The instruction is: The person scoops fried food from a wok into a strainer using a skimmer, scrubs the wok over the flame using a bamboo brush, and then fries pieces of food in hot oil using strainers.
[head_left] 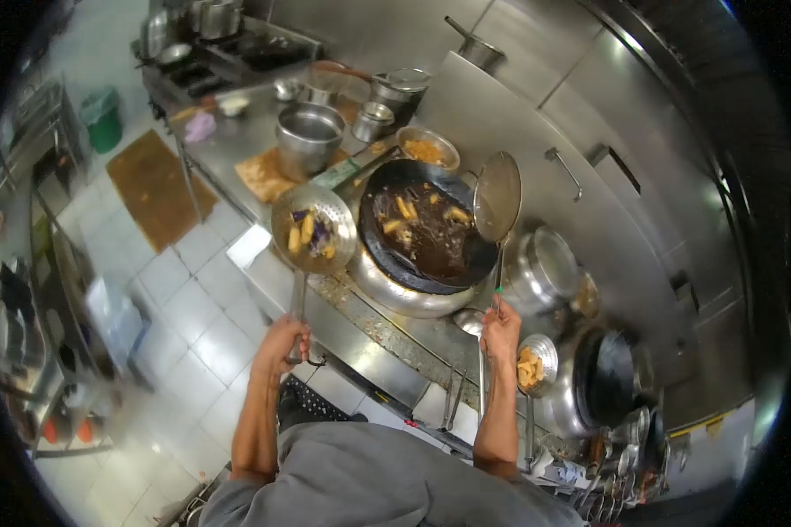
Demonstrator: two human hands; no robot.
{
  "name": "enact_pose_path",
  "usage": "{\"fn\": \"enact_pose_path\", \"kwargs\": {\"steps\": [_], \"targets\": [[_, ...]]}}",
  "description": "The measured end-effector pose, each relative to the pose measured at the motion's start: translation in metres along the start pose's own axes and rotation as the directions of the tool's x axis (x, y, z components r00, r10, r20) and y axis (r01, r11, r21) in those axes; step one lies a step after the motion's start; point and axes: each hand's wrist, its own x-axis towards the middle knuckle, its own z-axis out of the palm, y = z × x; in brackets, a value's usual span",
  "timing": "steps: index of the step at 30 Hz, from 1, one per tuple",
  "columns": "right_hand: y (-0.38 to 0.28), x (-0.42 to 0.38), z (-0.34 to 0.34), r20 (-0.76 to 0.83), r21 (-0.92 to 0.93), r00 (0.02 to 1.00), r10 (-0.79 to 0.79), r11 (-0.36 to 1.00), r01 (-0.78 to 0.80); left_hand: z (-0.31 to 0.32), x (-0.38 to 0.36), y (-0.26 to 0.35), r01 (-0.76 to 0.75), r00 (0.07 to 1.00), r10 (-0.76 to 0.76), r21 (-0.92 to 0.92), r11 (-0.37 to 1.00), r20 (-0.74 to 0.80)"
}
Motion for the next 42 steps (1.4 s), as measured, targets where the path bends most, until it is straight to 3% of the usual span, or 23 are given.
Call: {"fn": "enact_pose_path", "kwargs": {"steps": [3, 7, 11, 15, 23, 30, 36, 40, 42], "targets": [[0.023, 0.018, -0.017, -0.027, -0.050, 0.999, -0.034, 0.998, 0.033, -0.007, 0.020, -0.007, -0.009, 1.000, 0.009, 0.005, 1.000, 0.017], [0.071, 0.051, -0.024, -0.040, -0.128, 0.997, -0.059, 0.990, 0.054, -0.022, 0.035, -0.016, 0.067, 0.998, -0.066, -0.126, 0.990, 0.011], [0.049, 0.038, -0.006, 0.004, 0.068, 0.994, 0.114, 0.991, -0.114, -0.027, 0.031, -0.023, 0.134, 0.990, -0.119, -0.237, 0.962, 0.075], [0.046, 0.045, 0.006, 0.057, 0.172, 0.991, 0.118, 0.977, -0.126, -0.024, 0.030, -0.024, 0.093, 0.995, -0.085, -0.204, 0.974, 0.051], [0.026, 0.049, 0.035, 0.229, 0.522, 0.941, 0.249, 0.785, -0.335, -0.020, 0.022, -0.019, 0.129, 0.990, -0.109, -0.245, 0.961, 0.094], [0.047, 0.030, 0.022, 0.446, 0.542, 0.858, 0.256, 0.685, -0.487, -0.014, 0.005, -0.016, 0.108, 0.989, -0.084, -0.201, 0.974, 0.121], [0.053, 0.025, 0.032, 0.625, 0.628, 0.742, 0.244, 0.408, -0.663, -0.009, -0.002, -0.016, 0.114, 0.988, -0.090, -0.196, 0.974, 0.126], [0.055, 0.009, 0.023, 0.639, 0.624, 0.750, 0.173, 0.454, -0.636, -0.006, -0.008, -0.010, 0.145, 0.983, -0.115, -0.223, 0.964, 0.142], [0.049, -0.002, 0.020, 0.554, 0.648, 0.806, 0.208, 0.501, -0.574, -0.003, -0.012, -0.009, 0.138, 0.985, -0.109, -0.226, 0.964, 0.136]]}}
